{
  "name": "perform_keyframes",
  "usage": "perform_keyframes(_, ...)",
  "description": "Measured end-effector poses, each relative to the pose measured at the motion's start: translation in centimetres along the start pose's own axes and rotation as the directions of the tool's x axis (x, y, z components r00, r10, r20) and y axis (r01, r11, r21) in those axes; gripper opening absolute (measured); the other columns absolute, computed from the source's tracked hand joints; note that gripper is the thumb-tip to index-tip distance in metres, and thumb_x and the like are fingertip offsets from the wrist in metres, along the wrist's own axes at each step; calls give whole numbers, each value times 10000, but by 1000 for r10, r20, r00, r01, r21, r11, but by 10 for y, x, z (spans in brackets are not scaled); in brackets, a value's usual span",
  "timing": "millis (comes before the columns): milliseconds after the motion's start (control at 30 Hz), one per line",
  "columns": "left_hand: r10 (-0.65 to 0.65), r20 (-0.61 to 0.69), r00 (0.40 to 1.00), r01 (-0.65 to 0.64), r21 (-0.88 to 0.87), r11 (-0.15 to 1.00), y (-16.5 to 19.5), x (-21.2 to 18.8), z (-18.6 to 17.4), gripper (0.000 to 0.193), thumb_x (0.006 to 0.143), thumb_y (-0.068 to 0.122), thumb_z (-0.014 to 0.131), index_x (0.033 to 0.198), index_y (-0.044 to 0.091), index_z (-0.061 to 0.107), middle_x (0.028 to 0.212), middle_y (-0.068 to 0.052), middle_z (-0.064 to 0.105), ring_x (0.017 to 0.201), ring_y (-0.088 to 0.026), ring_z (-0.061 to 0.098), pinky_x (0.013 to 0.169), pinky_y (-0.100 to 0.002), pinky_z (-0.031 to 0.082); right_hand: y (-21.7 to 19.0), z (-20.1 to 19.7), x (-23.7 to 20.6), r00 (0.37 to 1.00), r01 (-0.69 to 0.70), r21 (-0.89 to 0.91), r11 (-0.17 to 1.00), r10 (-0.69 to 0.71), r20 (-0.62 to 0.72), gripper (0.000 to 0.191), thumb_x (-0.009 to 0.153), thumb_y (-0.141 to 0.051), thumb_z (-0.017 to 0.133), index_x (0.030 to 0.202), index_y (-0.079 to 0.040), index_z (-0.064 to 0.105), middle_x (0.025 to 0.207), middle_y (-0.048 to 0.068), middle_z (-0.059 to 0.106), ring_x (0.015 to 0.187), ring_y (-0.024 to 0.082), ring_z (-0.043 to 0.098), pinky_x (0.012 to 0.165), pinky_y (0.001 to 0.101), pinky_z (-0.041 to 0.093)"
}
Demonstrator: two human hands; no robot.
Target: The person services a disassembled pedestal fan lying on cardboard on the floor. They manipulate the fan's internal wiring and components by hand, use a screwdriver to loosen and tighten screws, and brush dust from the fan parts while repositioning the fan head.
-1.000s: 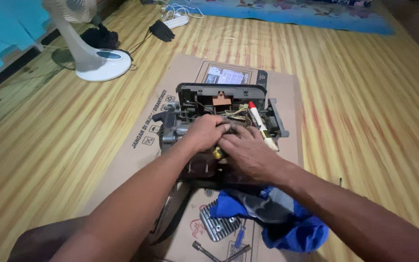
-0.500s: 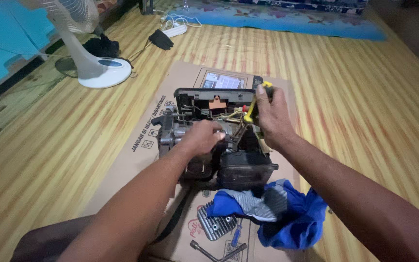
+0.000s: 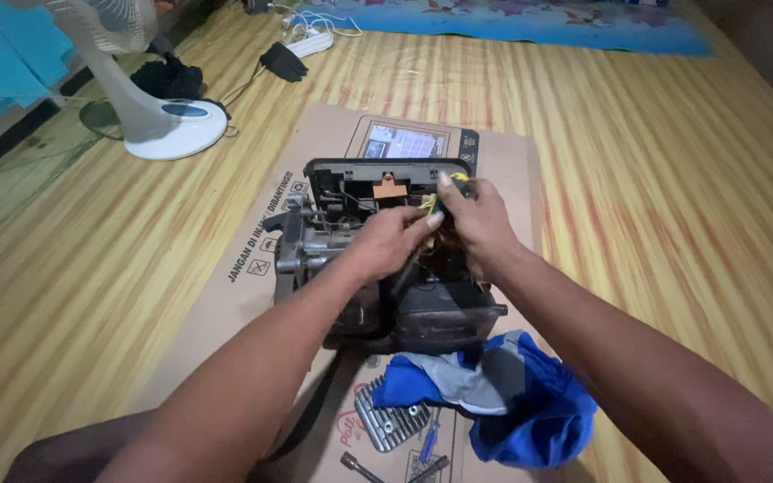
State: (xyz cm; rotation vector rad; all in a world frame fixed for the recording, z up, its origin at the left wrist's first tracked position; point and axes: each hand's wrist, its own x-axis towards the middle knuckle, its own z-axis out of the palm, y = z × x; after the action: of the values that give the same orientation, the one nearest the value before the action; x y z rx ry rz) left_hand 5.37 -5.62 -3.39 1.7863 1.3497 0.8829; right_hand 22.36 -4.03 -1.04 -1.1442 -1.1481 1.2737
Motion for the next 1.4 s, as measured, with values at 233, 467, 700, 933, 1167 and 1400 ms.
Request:
perform_keyframes(233, -118, 63, 991, 128, -182, 975, -3, -5, 5, 444, 984, 432, 621, 1081, 16, 744, 916, -200, 708, 719, -228, 624, 715, -434, 510, -14, -1, 3, 980, -143, -16, 990, 144, 136, 420, 989, -415, 588, 1115, -16, 621, 941, 71, 677, 761, 179, 702, 656, 351, 628)
perform_keyframes(467, -113, -106, 988, 120, 64, 991, -10, -3, -3, 540, 948, 535, 604, 1050, 17, 721, 917, -183, 760, 884, -317, 732, 816, -442, 545, -6, -12, 17, 997, 70, -952, 297, -37, 62, 297, 925, -239, 636, 978, 34, 740, 971, 293, 714, 926, 440, 700, 836, 528, 564)
perform_keyframes(700, -253, -164, 954, 271, 100, 957, -14, -1, -11, 571, 899, 576, 588, 1005, 42, 758, 917, -196, 762, 893, -371, 732, 815, -470, 536, 27, -15, 5, 990, 141, -988, 63, 18, 142, 283, 891, -201, 606, 1011, 20, 737, 1085, 272, 694, 984, 457, 706, 823, 545, 579)
perform_keyframes(933, -347, -100, 933, 358, 130, 925, -11, -6, -11, 540, 887, 553, 607, 966, 37, 744, 820, -199, 770, 840, -342, 774, 813, -458, 553, -6, -5, 4, 985, -16, -999, 52, 172, -7, 312, 905, -297, 669, 1034, -23, 741, 1053, 238, 724, 1002, 407, 716, 881, 508, 578)
perform_keyframes(1167, -176, -149, 973, 194, 114, 974, -3, -14, -5, 502, 881, 499, 641, 951, 21, 775, 762, -179, 741, 756, -303, 724, 746, -462, 549, -44, -4, 7, 979, -72, -984, 163, 199, -39, 534, 948, -494, 686, 961, 35, 754, 905, 228, 766, 836, 334, 765, 791, 469, 590)
perform_keyframes(1400, -325, -59, 944, 320, -78, 944, 5, -18, -5, 477, 899, 431, 644, 872, -40, 715, 654, -126, 700, 552, -213, 711, 561, -379, 560, -46, 0, 6, 995, 76, -591, 803, -104, -13, 378, 925, -356, 672, 941, 22, 690, 792, 141, 739, 652, 240, 705, 580, 425, 556)
